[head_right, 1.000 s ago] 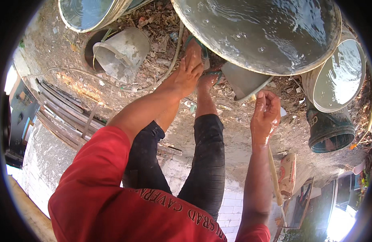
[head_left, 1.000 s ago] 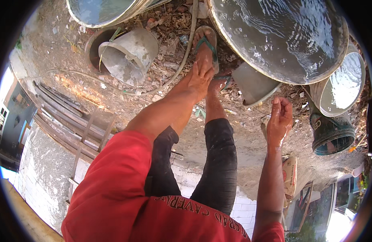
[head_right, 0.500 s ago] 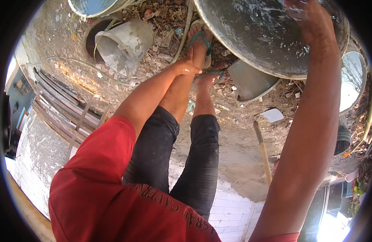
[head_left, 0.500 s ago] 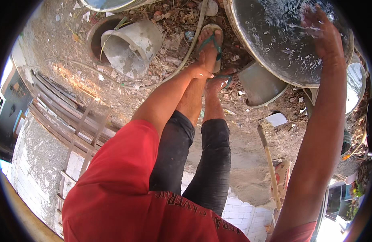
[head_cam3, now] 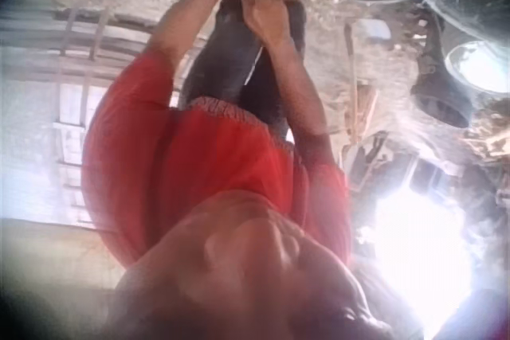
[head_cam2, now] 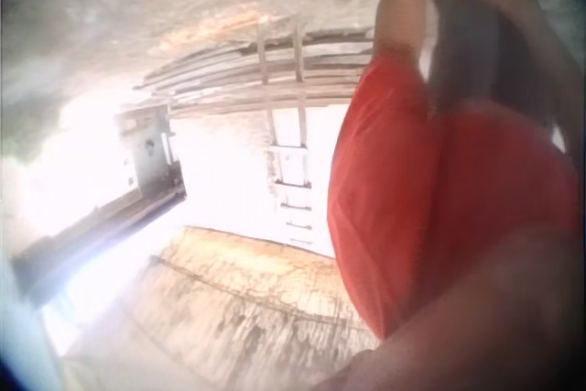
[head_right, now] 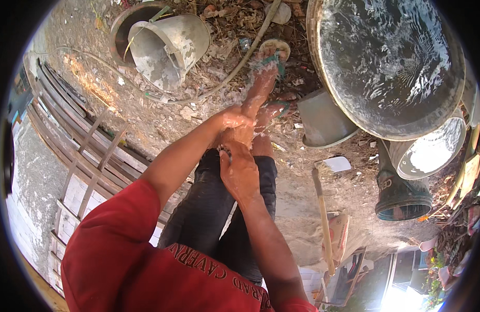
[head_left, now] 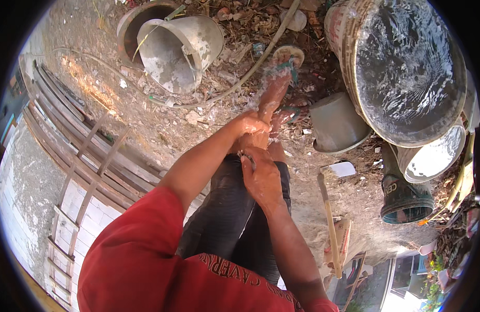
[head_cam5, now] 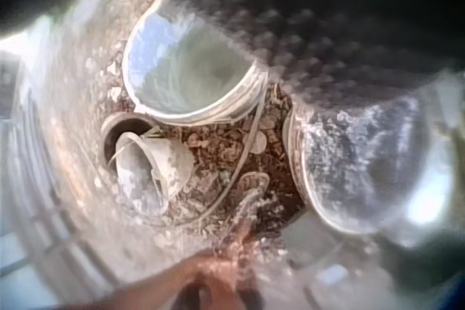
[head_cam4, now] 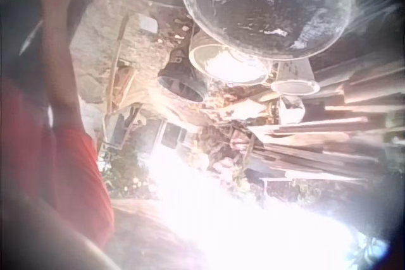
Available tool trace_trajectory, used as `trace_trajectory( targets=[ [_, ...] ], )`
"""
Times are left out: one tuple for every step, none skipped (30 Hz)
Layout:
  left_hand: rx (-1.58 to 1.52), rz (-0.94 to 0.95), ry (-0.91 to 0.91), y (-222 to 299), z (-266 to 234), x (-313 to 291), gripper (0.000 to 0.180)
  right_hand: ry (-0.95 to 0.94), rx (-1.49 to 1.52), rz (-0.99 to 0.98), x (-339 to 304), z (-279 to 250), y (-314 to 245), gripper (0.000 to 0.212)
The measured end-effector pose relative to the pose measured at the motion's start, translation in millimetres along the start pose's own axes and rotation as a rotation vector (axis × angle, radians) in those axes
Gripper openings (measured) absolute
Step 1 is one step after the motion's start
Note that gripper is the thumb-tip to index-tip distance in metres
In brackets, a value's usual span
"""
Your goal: The person uses a trowel to spread and smooth wet mortar onto a ground surface, adds more mortar using a small spade, and washes their hands and the trowel in a bucket of water.
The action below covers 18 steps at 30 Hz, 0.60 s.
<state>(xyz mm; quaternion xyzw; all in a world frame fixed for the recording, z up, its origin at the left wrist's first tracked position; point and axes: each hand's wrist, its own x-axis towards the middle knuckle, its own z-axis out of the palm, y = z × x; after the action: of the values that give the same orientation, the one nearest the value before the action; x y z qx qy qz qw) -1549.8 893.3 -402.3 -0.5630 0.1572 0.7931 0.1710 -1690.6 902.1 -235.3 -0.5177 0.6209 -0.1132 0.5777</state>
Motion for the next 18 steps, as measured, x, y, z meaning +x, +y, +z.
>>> trace_trajectory(
  targets=[
    [0.188, 0.04, 0.111, -16.8, -1.6, 54.7, 0.079, -0.062, 0.035, 0.068, 7.2, -10.4, 0.7, 0.02],
    [0.365, 0.027, 0.263, -36.8, -6.0, 109.2, 0.084, -0.13, 0.065, 0.132, 13.6, -19.8, 4.0, 0.023],
    [0.425, -0.031, 0.457, -59.7, -12.9, 153.6, 0.089, -0.149, 0.109, 0.188, 18.6, -23.8, 12.3, 0.022],
    [0.32, -0.122, 0.592, -6.7, 8.2, 159.2, 0.097, -0.112, 0.086, 0.227, 21.3, -31.2, 38.5, 0.022],
    [0.211, -0.231, 0.739, 42.5, 23.2, 143.7, 0.105, -0.021, 0.081, 0.244, 18.2, -40.4, 57.5, 0.02],
    [0.178, -0.166, 0.801, 51.0, 19.1, 149.1, 0.11, 0.043, 0.079, 0.24, 12.2, -50.1, 65.2, 0.017],
    [0.142, -0.102, 0.863, 54.1, 14.8, 156.6, 0.116, 0.036, 0.072, 0.248, 6.2, -58.4, 72.2, 0.017],
    [0.14, -0.111, 0.856, 48.3, 20.3, 158.3, 0.116, 0.011, 0.044, 0.345, -0.8, -65.1, 77.6, 0.017],
    [0.563, 0.055, 0.978, 43.0, 26.1, 157.4, 0.109, -0.016, 0.015, 0.437, -6.9, -72.2, 82.0, 0.017],
    [0.996, 0.235, 1.072, 40.9, 28.7, 153.3, 0.102, -0.019, 0.017, 0.437, -10.9, -78.2, 83.8, 0.017],
    [1.044, 0.138, 0.902, 40.4, 25.9, 147.2, 0.105, -0.074, -0.026, 0.485, -12.9, -82.3, 82.9, 0.017],
    [1.048, 0.128, 0.92, 30.9, 22.0, 135.9, 0.105, -0.13, -0.07, 0.525, -15.0, -86.4, 80.4, 0.017],
    [0.837, 0.257, 0.677, 10.0, 7.5, 127.7, 0.106, -0.117, 0.031, 0.474, -11.4, -88.7, 71.6, 0.018],
    [0.612, 0.302, 0.432, -7.5, -4.0, 111.2, 0.106, -0.125, 0.04, 0.436, -1.0, -93.8, 59.6, 0.018],
    [0.365, 0.284, 0.206, -26.9, -17.8, 90.6, 0.106, -0.105, 0.085, 0.334, 11.4, -103.3, 41.0, 0.02],
    [-0.143, 0.085, -0.066, -22.2, -12.3, 56.5, 0.095, -0.035, 0.115, 0.278, 16.6, -122.4, 32.0, 0.022],
    [-0.698, -0.01, -0.306, -41.2, -7.3, 19.4, 0.084, 0.03, 0.11, 0.248, 31.6, -144.3, 15.6, 0.023],
    [-0.95, -0.044, -0.374, -54.6, 2.0, -18.4, 0.083, 0.093, 0.106, 0.219, 52.2, -169.0, -1.0, 0.024]
  ],
)
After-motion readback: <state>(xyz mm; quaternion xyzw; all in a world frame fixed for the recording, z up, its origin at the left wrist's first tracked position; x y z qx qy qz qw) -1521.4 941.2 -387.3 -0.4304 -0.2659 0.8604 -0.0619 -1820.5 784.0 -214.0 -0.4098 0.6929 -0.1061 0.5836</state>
